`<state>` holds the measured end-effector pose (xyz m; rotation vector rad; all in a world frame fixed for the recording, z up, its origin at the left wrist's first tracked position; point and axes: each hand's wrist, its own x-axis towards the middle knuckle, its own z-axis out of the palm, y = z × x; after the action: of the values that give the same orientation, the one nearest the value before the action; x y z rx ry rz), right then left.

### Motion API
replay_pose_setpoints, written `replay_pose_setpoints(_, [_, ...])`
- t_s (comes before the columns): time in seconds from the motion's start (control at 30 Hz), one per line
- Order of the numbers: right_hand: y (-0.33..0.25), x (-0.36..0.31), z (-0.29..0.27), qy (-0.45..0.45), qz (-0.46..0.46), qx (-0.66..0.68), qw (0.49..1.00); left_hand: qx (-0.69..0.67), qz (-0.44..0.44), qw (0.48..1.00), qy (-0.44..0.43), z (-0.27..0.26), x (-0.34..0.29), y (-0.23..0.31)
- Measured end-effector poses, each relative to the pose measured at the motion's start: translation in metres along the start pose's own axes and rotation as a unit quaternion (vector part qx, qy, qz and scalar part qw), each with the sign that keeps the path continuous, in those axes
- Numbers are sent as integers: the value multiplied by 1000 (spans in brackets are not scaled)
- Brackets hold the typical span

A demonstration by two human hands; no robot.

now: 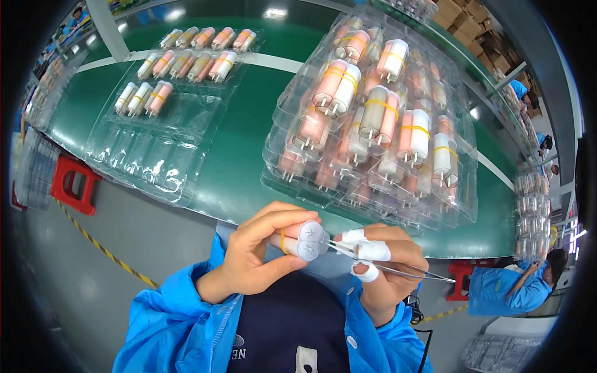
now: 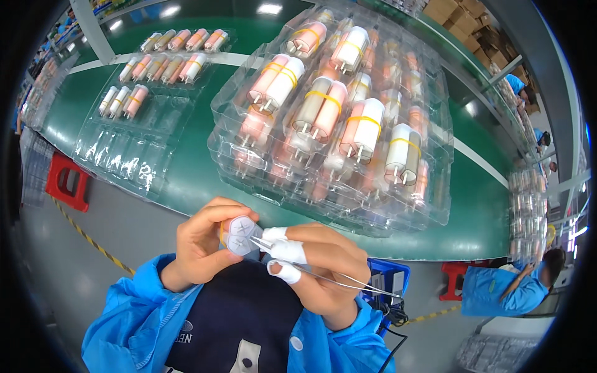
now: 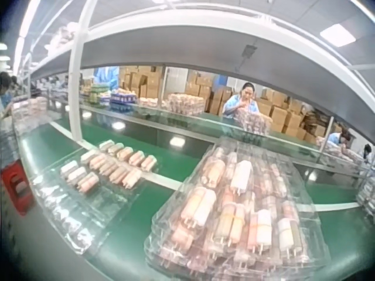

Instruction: The person uses tweezers to insert small white components into cylindrical objects with pink and white bodies. They handle the items one at a time, picking them from a clear plastic tray and placing them back after insertion. The task is performed at a green assembly table in a factory setting.

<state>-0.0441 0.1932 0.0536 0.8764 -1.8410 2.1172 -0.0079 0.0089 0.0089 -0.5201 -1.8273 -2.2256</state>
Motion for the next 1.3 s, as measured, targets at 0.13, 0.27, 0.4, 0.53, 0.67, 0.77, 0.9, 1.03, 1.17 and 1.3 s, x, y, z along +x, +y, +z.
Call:
replay_pose_setpoints(0.13, [1,8,2,-42,-17,-38,998,-10,-2,999,-44,-3,2,4])
replay_pose_setpoints(0.27, [2,7,2,-47,-7,-45,998,-21,-20,998,-56,-3,2,5])
replay_pose_setpoints(0.4, [0,7,2,-46,3,-64,997,-22,-14,998,-62,-4,3,4])
replay_pose_setpoints(0.53, [1,7,3,-44,25,-59,997,-14,-13,998,-51,-4,3,3])
replay_pose_setpoints(0.67, [2,6,3,-35,43,-49,997,-17,-23,999,-44,-3,2,3])
replay_pose_setpoints(0.77, [3,5,3,-32,44,-41,998,-23,-26,998,-44,-3,2,3])
replay_pose_setpoints(0.9, [4,5,3,-28,43,-25,998,-34,-36,998,-44,-3,1,5])
replay_pose_setpoints(1.03, [4,5,3,-33,38,-35,998,-39,-44,997,-43,-3,1,5])
replay_pose_setpoints(1.17, [2,8,2,-51,35,-59,996,-31,-38,998,-35,-2,2,5])
replay_pose_setpoints(1.3, [-4,16,1,-95,45,-99,989,14,-16,997,-70,-9,3,6])
